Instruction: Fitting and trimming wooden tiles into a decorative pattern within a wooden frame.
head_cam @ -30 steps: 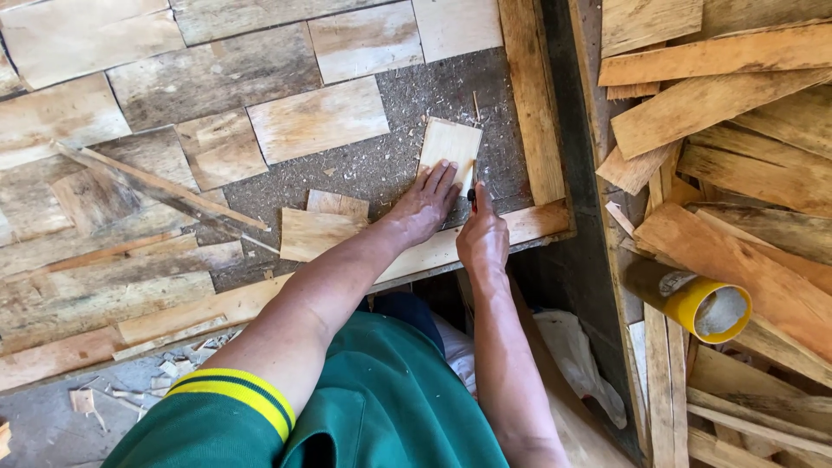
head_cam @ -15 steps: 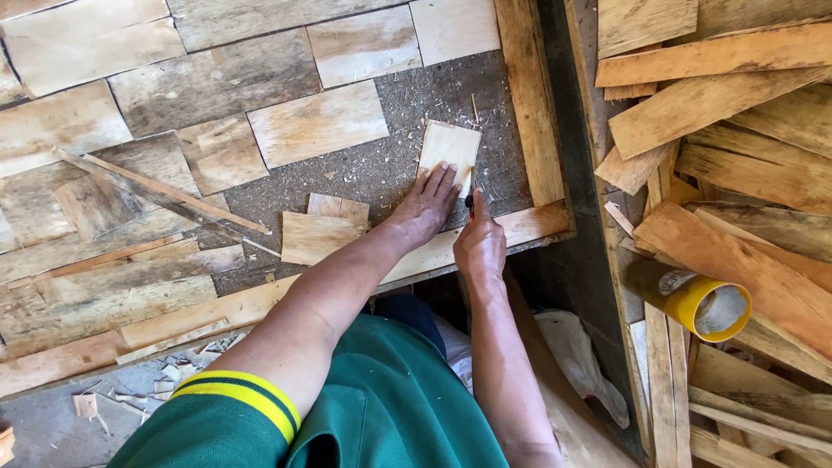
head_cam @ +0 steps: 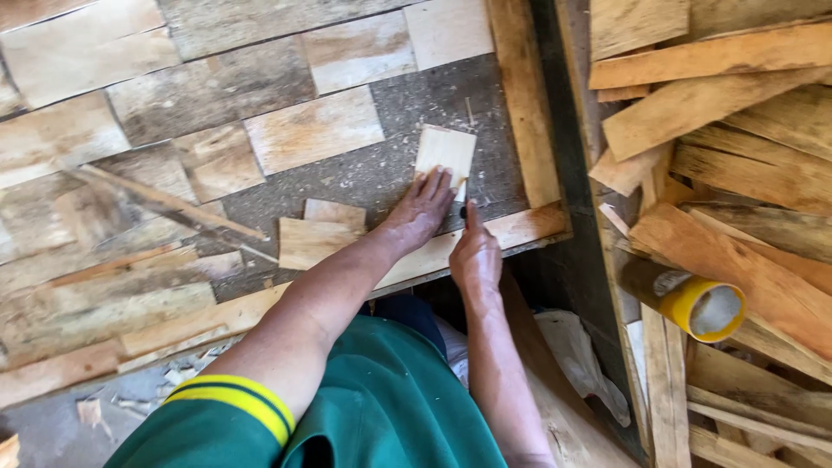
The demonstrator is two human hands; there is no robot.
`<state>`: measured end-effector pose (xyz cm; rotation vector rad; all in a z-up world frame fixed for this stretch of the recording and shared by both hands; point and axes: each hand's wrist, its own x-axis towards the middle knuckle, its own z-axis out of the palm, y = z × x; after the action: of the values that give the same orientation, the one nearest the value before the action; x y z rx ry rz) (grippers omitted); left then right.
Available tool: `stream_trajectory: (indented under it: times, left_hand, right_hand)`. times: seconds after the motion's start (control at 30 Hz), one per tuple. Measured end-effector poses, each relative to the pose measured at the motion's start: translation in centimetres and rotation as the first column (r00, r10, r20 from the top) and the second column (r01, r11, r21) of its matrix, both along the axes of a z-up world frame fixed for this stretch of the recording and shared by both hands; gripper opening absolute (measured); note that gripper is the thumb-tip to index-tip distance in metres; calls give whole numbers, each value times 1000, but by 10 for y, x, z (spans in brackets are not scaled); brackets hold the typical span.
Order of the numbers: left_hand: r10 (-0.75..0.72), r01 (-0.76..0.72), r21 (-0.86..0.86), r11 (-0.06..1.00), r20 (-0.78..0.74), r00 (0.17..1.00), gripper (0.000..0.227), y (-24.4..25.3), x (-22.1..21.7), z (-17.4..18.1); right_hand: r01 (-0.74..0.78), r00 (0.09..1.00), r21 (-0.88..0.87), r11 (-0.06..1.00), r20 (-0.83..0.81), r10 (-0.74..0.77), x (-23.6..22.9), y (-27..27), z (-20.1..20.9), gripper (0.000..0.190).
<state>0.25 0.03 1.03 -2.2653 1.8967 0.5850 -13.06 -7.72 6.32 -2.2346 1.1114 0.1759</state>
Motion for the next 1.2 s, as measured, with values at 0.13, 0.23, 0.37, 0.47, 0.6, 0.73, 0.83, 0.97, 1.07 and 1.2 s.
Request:
stream_trajectory:
  times: [0.13, 0.23, 0.37, 0.47, 0.6, 0.73, 0.83, 0.97, 1.07, 1.2]
  left_hand:
    - [-17, 16, 25, 1000, 47, 999, 63, -4, 3, 2]
    - [-15, 15, 1, 1000, 6, 1000, 66, 2, -2, 1]
    - [-30, 31, -12, 999, 55, 998, 66, 2, -1, 1]
    - [-11, 11, -12, 1000, 4, 1000, 64, 1, -2, 1]
    - [-20, 20, -8, 1000, 19, 1000, 66, 6, -4, -3]
    - [-15, 17, -41, 999, 56, 998, 68, 1, 0, -3]
    - [-17, 24, -77, 997, 84, 996, 66, 4, -2, -3]
    - [-58, 64, -54, 996, 93, 994, 70, 6, -5, -4]
    - [-62, 69, -58, 996, 110, 992, 72, 1, 1, 0]
    - [0, 0, -40, 999, 7, 1000, 68, 3, 0, 7]
  right_hand:
    - [-37, 999, -43, 998, -33, 36, -1, 1, 6, 51]
    - [7, 999, 46, 999, -54, -4, -4, 9, 19, 53]
    - [15, 998, 40, 999, -62, -13, -9, 10, 15, 51]
    - [25, 999, 42, 999, -48, -23, -14, 13, 10, 50]
    - [37, 998, 74, 997, -46, -34, -20, 21, 9, 49]
    - [43, 996, 64, 997, -87, -37, -19, 21, 13, 54]
    - [30, 999, 8, 1000, -12, -30, -29, 29, 15, 50]
    - [51, 991, 108, 993, -126, -38, -44, 32, 22, 51]
    - [33, 997, 94, 995, -74, -26, -45, 18, 24, 47]
    - [-4, 985, -27, 1000, 172, 9, -30, 2, 34, 44]
